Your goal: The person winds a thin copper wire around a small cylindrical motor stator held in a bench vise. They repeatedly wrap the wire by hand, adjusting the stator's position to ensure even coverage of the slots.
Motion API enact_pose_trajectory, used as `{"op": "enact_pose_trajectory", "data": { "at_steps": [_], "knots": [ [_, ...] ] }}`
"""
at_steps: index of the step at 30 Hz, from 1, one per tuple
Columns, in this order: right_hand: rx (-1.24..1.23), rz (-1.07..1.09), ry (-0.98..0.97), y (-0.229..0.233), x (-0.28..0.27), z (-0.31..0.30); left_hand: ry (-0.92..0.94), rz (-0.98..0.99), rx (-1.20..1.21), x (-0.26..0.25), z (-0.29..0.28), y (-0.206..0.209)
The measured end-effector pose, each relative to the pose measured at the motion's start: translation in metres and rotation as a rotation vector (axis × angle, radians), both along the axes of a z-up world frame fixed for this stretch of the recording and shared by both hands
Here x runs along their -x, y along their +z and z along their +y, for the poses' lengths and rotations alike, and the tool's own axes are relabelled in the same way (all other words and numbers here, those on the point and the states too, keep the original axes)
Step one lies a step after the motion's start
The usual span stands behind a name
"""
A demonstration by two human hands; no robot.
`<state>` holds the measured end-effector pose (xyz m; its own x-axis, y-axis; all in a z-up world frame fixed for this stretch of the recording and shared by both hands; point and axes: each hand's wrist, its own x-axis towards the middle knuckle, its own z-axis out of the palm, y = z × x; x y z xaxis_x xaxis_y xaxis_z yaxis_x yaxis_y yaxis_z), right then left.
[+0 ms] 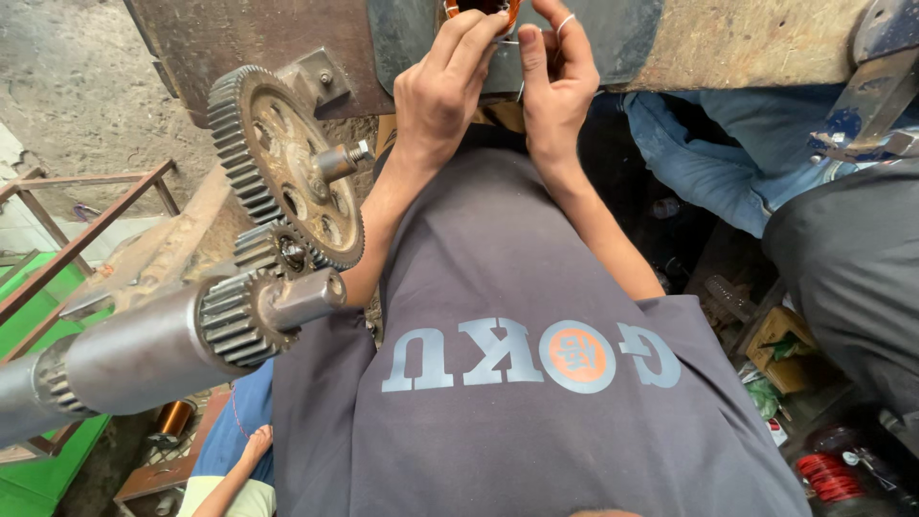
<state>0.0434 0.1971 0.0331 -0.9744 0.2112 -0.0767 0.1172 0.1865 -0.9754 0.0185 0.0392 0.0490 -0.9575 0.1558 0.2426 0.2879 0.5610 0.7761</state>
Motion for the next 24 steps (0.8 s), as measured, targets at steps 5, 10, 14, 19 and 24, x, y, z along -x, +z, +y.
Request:
{"op": "enact_pose_trajectory", "data": {
  "at_steps": [5,10,14,19,24],
  "knots": [
    [-0.518,0.093,0.089,0.005,0.004,-0.010,-0.013,0.043,0.006,0.001,-0.002,-0.007],
    [-1.040,0.280,0.234,0.010,0.012,-0.011,-0.016,0.090,0.027,0.003,-0.006,-0.016],
    [-0.727,0.146,0.256,0.004,0.013,0.001,-0.033,0.078,0.039,0.005,-0.009,-0.017],
    [0.444,-0.132,-0.057,-0.031,0.022,0.003,-0.049,0.041,-0.003,0.001,-0.015,-0.014],
    [0.419,-0.137,-0.121,-0.043,0.035,0.002,-0.030,0.040,-0.033,0.005,-0.015,-0.014]
  ]
}}
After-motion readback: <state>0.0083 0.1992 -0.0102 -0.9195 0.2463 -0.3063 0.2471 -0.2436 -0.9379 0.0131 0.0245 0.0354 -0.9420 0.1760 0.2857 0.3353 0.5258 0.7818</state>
